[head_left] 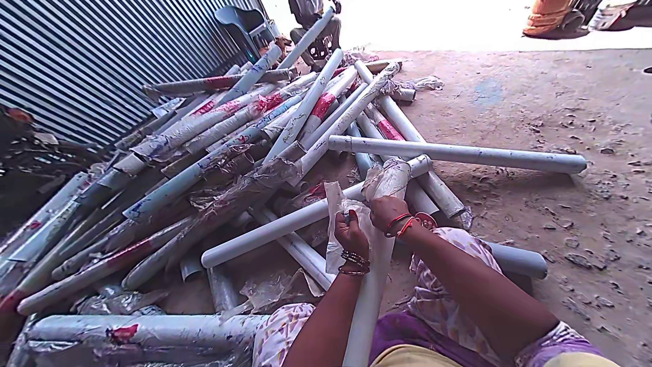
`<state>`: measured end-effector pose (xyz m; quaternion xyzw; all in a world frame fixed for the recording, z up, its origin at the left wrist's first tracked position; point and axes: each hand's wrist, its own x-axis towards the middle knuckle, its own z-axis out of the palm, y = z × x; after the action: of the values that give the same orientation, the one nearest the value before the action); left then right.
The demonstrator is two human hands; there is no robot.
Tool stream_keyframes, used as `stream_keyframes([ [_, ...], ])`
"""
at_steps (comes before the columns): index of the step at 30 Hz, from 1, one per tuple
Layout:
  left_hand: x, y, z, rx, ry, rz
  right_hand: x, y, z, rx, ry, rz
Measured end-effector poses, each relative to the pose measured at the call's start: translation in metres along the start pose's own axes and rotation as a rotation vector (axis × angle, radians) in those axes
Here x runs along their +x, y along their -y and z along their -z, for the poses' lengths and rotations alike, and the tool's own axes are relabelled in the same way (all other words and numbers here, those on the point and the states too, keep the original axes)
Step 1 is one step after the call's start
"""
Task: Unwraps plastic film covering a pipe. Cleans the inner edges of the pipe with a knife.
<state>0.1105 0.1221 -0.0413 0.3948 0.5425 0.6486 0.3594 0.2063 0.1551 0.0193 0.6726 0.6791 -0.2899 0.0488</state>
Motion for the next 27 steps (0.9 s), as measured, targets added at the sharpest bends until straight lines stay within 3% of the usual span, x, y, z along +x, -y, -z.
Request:
stream_keyframes([
  [3, 0.008, 0.0, 0.004, 0.015, -0.013, -0.036, -0.019, 0.006, 0.007, -0.039, 0.0, -0.002],
  [7, -0.003, 0.006, 0.003, 0.09, 0.064, -0.155, 0.013, 0.0, -0.008, -0.017, -0.001, 0.052],
  [10, 0.009, 0.001, 0.009, 0.234, 0.129, -0.046, 0.02, -0.004, -0.008, 0.029, 0.046, 0.053],
  [14, 0.042, -0.021, 0.026, 0.565, 0.418, 0.188, 0.032, -0.035, -0.009, 0.254, 0.073, 0.056],
  [17, 0.054, -0.064, 0.032, 1.014, 0.727, 0.24, 0.038, -0.037, -0.015, 0.343, 0.056, 0.065],
  [19, 0.048, -0.087, 0.038, 1.28, 0.768, 0.154, 0.035, -0.032, -0.017, 0.332, 0.044, 0.06],
  [20, 0.041, -0.09, 0.046, 1.34, 0.703, 0.06, 0.033, -0.029, -0.019, 0.323, 0.038, 0.055],
  [23, 0.02, -0.075, 0.079, 1.267, 0.376, -0.403, 0.034, -0.023, -0.019, 0.279, 0.015, 0.057],
  [24, 0.013, -0.075, 0.086, 1.25, 0.371, -0.415, 0.035, -0.021, -0.018, 0.265, 0.014, 0.059],
  [25, 0.005, -0.078, 0.089, 1.281, 0.44, -0.338, 0.036, -0.019, -0.018, 0.25, 0.014, 0.065],
  [27, -0.005, -0.083, 0.08, 1.435, 0.705, 0.012, 0.039, -0.016, -0.024, 0.226, 0.013, 0.088],
])
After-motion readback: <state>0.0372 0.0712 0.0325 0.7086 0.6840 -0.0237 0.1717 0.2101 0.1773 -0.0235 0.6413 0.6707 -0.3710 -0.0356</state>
